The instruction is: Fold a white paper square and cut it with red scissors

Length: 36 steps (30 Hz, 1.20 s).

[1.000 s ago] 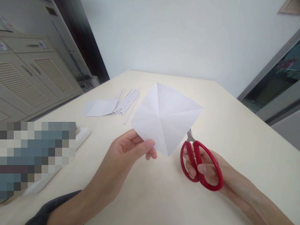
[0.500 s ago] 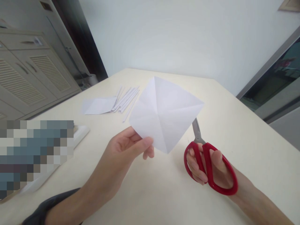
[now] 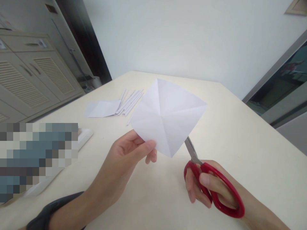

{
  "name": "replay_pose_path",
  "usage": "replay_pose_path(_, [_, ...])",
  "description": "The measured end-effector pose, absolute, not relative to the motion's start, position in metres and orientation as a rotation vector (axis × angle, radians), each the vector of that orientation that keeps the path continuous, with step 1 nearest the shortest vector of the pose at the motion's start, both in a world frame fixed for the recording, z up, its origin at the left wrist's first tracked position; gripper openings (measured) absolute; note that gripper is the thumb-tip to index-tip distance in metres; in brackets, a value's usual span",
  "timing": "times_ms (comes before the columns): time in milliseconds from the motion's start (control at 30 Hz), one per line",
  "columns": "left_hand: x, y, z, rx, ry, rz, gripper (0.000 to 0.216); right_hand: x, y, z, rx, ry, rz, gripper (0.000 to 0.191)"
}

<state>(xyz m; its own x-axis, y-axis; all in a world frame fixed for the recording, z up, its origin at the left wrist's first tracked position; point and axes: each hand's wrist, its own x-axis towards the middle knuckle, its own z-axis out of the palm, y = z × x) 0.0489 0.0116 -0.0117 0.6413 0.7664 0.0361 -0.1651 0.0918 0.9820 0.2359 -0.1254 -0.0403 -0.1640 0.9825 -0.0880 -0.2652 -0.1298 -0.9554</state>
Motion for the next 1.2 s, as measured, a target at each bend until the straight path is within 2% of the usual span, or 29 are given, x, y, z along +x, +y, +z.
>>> replay_pose_path(100, [0.049,0.012,-0.011,1.306,0.576,0.746,0.008,0.237,-0.124,-0.041,-1.035,-0.906,1.532,0.011])
replay_pose_path(200, [0.050,0.012,-0.011,1.312,0.584,0.753,0.006,0.243,-0.123,-0.039,-1.015,-0.867,1.440,0.006])
replay_pose_path(267, [0.050,0.012,-0.011,1.317,0.585,0.748,0.006,0.248,-0.121,-0.037,-1.012,-0.844,1.403,0.018])
replay_pose_path(367, [0.050,0.012,-0.010,1.319,0.578,0.753,0.007,0.252,-0.120,-0.037,-1.019,-0.826,1.426,0.059])
replay_pose_path(433, [0.050,0.011,-0.010,1.323,0.578,0.757,0.007,0.250,-0.120,-0.037,-1.013,-0.862,1.496,0.073])
replay_pose_path(633, [0.049,0.011,-0.010,1.334,0.579,0.754,0.009,0.235,-0.124,-0.023,-1.090,-0.875,1.503,0.041])
replay_pose_path(733, [0.049,0.010,-0.011,1.345,0.601,0.744,0.008,0.236,-0.125,-0.023,-1.083,-0.873,1.469,0.034])
replay_pose_path(833, [0.050,0.011,-0.011,1.340,0.605,0.727,0.006,0.241,-0.124,-0.030,-1.109,-0.881,1.389,0.035])
replay_pose_path(1000, [0.050,0.012,-0.011,1.331,0.579,0.729,0.007,0.245,-0.120,-0.036,-1.057,-0.946,1.356,0.050])
replay_pose_path(1200, [0.050,0.012,-0.011,1.337,0.540,0.733,0.008,0.241,-0.124,-0.037,-0.960,-1.029,1.391,0.047])
